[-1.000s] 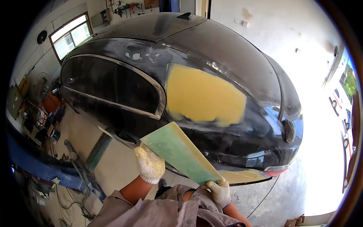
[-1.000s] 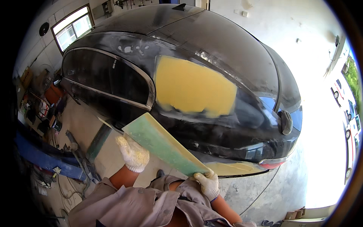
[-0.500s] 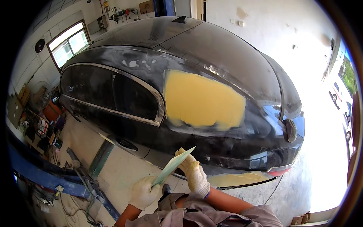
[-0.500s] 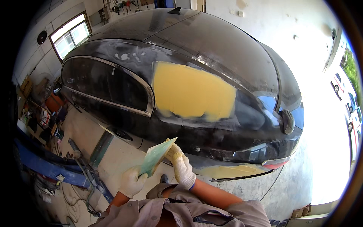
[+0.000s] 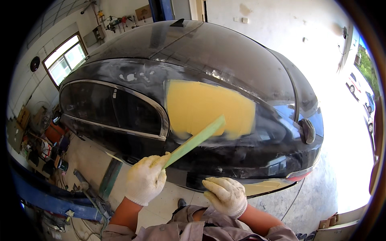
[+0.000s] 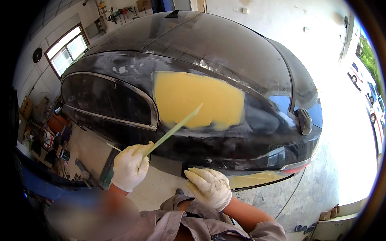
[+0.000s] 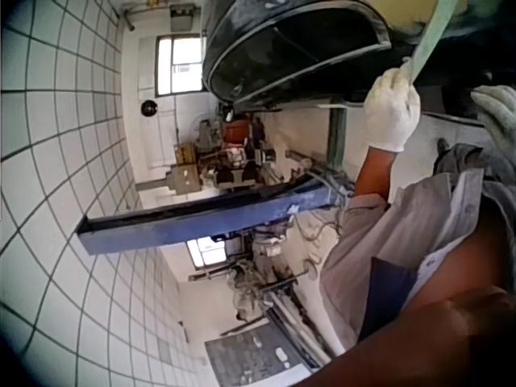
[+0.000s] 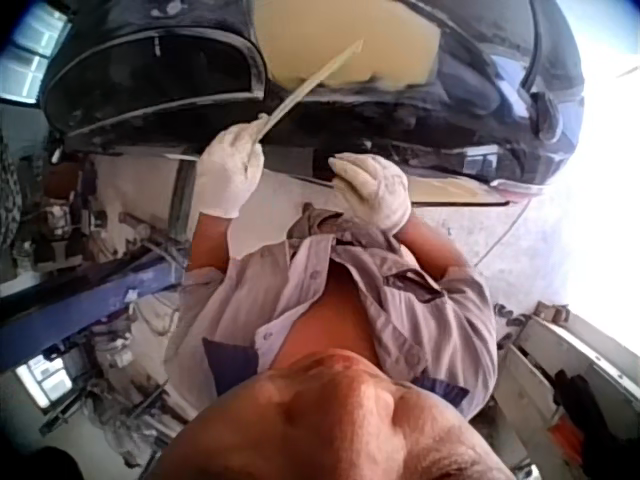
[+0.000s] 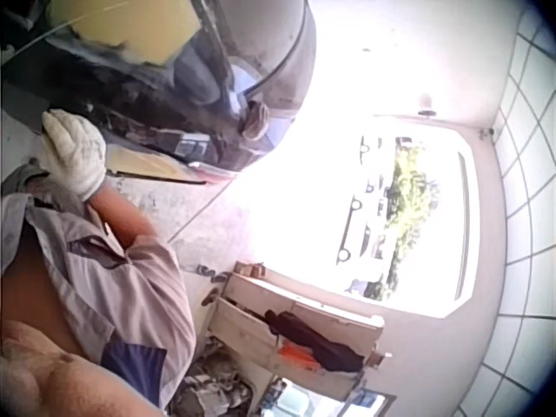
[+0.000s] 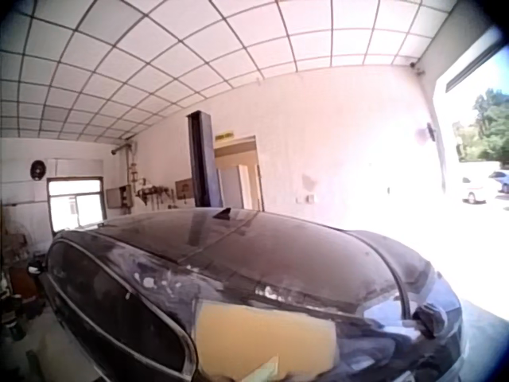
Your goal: The person applies a yellow body filler to the rear bumper and trunk area of a black car using a yellow spreader. They smooth the filler over the surface and then use a green sanding block to level the applied material.
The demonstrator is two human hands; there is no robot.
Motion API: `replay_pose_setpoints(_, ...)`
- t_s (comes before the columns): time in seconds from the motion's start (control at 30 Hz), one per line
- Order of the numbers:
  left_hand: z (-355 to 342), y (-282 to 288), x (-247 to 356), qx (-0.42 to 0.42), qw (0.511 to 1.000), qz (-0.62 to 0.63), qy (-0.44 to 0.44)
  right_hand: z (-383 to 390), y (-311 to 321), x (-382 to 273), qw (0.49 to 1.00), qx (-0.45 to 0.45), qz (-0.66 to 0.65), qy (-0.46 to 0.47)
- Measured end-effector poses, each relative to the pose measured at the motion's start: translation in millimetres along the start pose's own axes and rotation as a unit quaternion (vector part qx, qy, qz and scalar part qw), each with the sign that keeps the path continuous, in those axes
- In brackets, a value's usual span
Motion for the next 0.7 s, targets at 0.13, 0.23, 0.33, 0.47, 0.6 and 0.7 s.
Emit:
replay_pose_setpoints(0.13,-18.1,-32.1,30.0,-0.062,0.979,-0.12,-0.151,-53.4,54.4,-46.2,0.963,0.032,0.205,0.174)
replay_pose_setpoints(0.23,-53.9,-46.8,61.2,0.005,0.957,-0.15,-0.246,-72.2,37.3,23.8,0.951,-0.059,0.303,0.003)
replay_pose_setpoints(0.33,-97.4,-45.9,59.6,0.035,0.95,-0.147,-0.274,-86.4,45.6,66.5,0.948,-0.017,0.315,-0.037)
replay_pose_setpoints(0.47,-150.9,-40.7,21.2,0.029,0.953,-0.196,-0.228,-125.2,51.9,95.5,0.934,0.037,0.354,-0.029)
replay_pose_setpoints(0.6,-190.8,-38.6,-6.3,0.042,0.958,-0.172,-0.225,-168.0,38.2,119.1,0.942,0.023,0.33,-0.062)
replay_pose_setpoints(0.7,-212.5,-39.2,-18.4,0.026,0.959,-0.172,-0.222,-189.7,34.0,124.1,0.946,0.023,0.316,-0.066)
Point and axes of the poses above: each hand's wrist, its own z-axis away from the middle knuckle, its own y-axis out of the back of the hand, x = y × z, the point moved 7 cm from there along -z, towards the middle knuckle, and after that the axes turned 8 degrees about y, right-handed, at the moved point
